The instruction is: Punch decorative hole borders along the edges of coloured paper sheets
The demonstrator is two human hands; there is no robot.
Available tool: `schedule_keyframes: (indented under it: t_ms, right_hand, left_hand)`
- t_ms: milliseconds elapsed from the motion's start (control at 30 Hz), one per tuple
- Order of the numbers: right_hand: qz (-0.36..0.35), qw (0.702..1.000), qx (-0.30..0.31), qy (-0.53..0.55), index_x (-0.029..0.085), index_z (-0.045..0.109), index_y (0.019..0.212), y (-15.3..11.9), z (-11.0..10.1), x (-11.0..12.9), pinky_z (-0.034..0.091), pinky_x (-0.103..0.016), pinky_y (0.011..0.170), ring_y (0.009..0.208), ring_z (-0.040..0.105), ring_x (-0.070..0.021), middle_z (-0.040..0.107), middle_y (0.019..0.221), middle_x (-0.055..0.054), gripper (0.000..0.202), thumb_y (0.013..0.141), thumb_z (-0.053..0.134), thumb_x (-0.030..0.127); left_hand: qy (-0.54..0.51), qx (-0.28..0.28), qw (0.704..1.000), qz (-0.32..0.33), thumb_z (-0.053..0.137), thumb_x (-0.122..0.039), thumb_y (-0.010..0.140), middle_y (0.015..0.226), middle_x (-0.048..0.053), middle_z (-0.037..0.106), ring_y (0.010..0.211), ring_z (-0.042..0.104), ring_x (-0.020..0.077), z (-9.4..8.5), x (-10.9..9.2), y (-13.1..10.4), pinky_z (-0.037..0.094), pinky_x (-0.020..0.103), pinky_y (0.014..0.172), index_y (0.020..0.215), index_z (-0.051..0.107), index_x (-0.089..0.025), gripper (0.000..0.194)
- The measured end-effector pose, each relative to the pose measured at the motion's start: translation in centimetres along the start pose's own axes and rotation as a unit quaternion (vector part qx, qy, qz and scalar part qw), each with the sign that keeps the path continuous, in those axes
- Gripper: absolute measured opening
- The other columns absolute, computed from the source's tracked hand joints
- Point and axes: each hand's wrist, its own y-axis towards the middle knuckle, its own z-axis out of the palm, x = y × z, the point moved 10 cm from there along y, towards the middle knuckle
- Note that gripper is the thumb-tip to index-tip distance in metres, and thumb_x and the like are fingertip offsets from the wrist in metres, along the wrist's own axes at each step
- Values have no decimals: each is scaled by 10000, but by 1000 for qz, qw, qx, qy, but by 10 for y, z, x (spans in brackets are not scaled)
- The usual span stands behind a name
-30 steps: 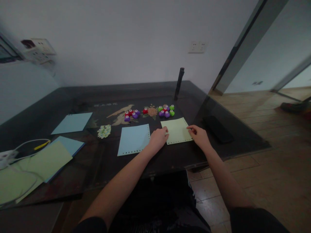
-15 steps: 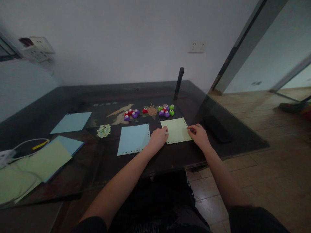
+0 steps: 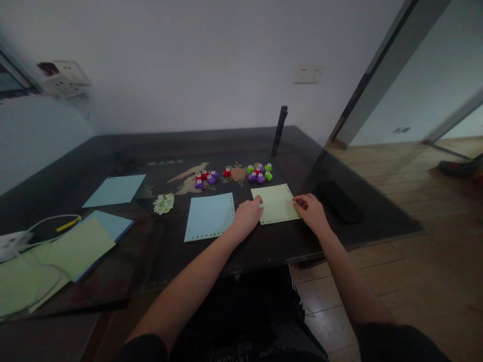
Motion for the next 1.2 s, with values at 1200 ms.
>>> schedule_keyframes:
  t_ms: [1200]
  right_hand:
    - [-279, 923, 197, -178, 112, 600, 1145, 17, 154, 210, 429, -399, 810, 1087, 443, -306, 538, 1177, -166, 310, 883, 503, 248]
  left_hand:
    - [51, -115, 992, 29, 545, -401, 823, 1245, 90, 548, 1172, 460, 257, -71, 169, -48, 354, 413, 1002, 1256, 501, -204, 477]
